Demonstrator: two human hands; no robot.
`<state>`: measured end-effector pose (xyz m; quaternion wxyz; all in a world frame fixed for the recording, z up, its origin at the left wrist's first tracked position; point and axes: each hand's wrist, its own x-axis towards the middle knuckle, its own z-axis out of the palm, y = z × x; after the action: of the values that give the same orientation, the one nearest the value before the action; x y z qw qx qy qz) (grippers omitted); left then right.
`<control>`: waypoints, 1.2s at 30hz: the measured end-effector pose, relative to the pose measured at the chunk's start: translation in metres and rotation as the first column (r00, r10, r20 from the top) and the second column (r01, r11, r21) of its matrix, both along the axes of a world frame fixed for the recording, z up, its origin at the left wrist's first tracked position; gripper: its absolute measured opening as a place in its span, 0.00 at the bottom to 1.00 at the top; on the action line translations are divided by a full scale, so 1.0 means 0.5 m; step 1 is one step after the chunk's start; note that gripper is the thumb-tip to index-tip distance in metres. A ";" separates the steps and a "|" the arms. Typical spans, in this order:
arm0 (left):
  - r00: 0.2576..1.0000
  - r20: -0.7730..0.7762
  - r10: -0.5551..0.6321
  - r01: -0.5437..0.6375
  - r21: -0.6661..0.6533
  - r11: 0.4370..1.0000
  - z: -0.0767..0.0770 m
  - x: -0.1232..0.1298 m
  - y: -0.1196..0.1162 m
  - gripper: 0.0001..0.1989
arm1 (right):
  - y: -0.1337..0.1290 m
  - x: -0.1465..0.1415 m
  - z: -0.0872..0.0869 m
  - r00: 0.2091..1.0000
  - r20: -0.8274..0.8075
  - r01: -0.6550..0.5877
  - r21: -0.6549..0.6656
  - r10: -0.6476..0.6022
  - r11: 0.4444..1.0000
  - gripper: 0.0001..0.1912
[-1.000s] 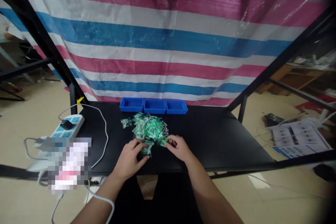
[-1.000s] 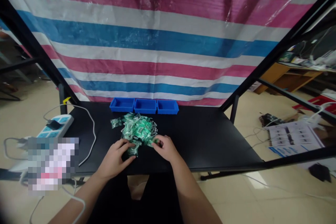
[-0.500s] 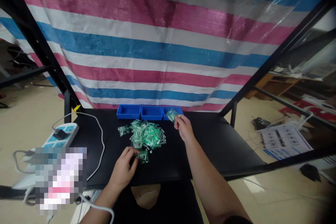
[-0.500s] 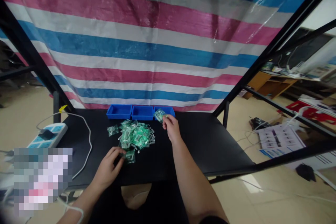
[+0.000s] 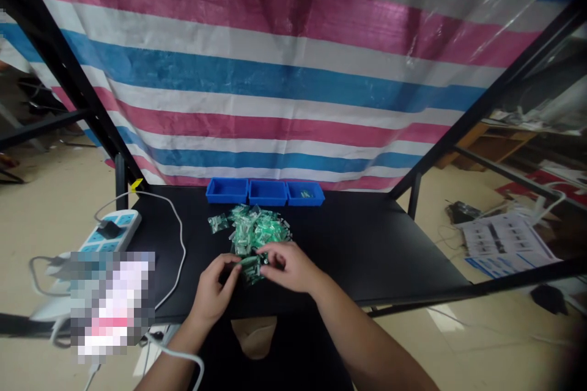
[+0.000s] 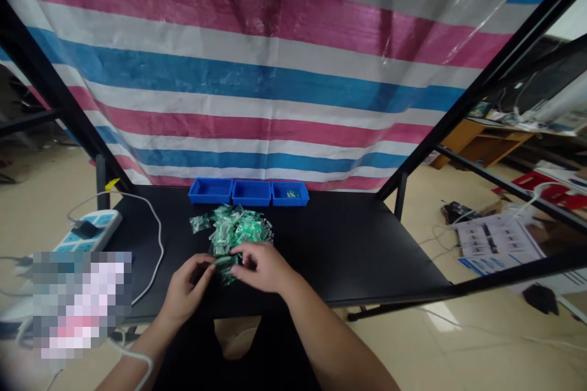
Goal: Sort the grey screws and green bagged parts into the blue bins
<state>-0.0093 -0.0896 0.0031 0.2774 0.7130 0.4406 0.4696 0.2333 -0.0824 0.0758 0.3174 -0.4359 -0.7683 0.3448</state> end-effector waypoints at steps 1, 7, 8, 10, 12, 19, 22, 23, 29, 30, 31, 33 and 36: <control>0.999 0.025 -0.023 0.023 -0.013 1.000 -0.001 -0.002 -0.001 0.07 | -0.013 -0.014 0.015 0.996 0.064 -0.058 0.021 0.056 0.998 0.17; 0.979 0.191 -0.076 0.089 -0.062 0.994 -0.005 0.006 -0.004 0.16 | -0.001 -0.003 0.044 0.999 0.021 0.029 -0.026 -0.029 0.999 0.08; 0.975 0.211 -0.071 0.084 -0.056 0.995 -0.005 0.008 -0.004 0.19 | 0.014 0.012 0.041 0.995 -0.059 0.073 -0.039 -0.075 0.997 0.09; 0.978 0.200 -0.051 0.059 -0.032 0.998 -0.003 0.010 -0.001 0.20 | 0.054 0.045 0.036 0.957 -0.217 0.189 -0.050 -0.195 0.981 0.14; 0.991 0.133 -0.029 0.031 -0.013 0.999 -0.001 0.009 0.001 0.13 | 0.107 0.081 0.031 0.903 -0.291 0.314 -0.053 -0.316 0.948 0.19; 0.997 -0.017 -0.077 0.076 -0.047 0.996 0.012 0.004 0.000 0.07 | 0.225 0.164 -0.024 0.638 -0.135 0.723 -0.233 -0.758 0.650 0.19; 0.992 -0.038 -0.117 0.115 -0.051 0.992 0.022 0.007 -0.002 0.05 | 0.196 0.150 -0.050 0.694 -0.040 0.700 -0.196 -0.718 0.687 0.15; 0.991 -0.044 -0.130 0.127 -0.054 0.990 0.025 0.008 -0.001 0.04 | 0.182 0.140 -0.054 0.720 -0.017 0.682 -0.173 -0.694 0.711 0.15; 0.984 -0.060 -0.170 0.165 -0.077 0.983 0.036 0.009 0.001 0.05 | 0.136 0.077 -0.051 0.864 0.325 0.430 -0.081 -0.384 0.899 0.18; 0.983 -0.062 -0.171 0.166 -0.079 0.983 0.035 0.009 0.001 0.04 | 0.137 0.073 -0.051 0.857 0.358 0.423 -0.077 -0.371 0.903 0.17; 0.983 -0.064 -0.170 0.165 -0.080 0.983 0.034 0.008 0.000 0.04 | 0.140 0.072 -0.051 0.848 0.378 0.426 -0.069 -0.372 0.902 0.16; 0.984 -0.067 -0.165 0.160 -0.076 0.984 0.031 0.007 0.000 0.04 | 0.146 0.073 -0.053 0.838 0.393 0.433 -0.056 -0.378 0.900 0.15; 0.985 -0.070 -0.159 0.155 -0.061 0.986 0.028 0.008 0.000 0.05 | 0.154 0.079 -0.058 0.858 0.369 0.411 -0.075 -0.358 0.908 0.12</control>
<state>-0.0054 -0.0896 0.0174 0.3164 0.7548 0.4056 0.4069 0.2726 -0.0056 0.0466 0.2056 -0.6574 -0.6808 0.2491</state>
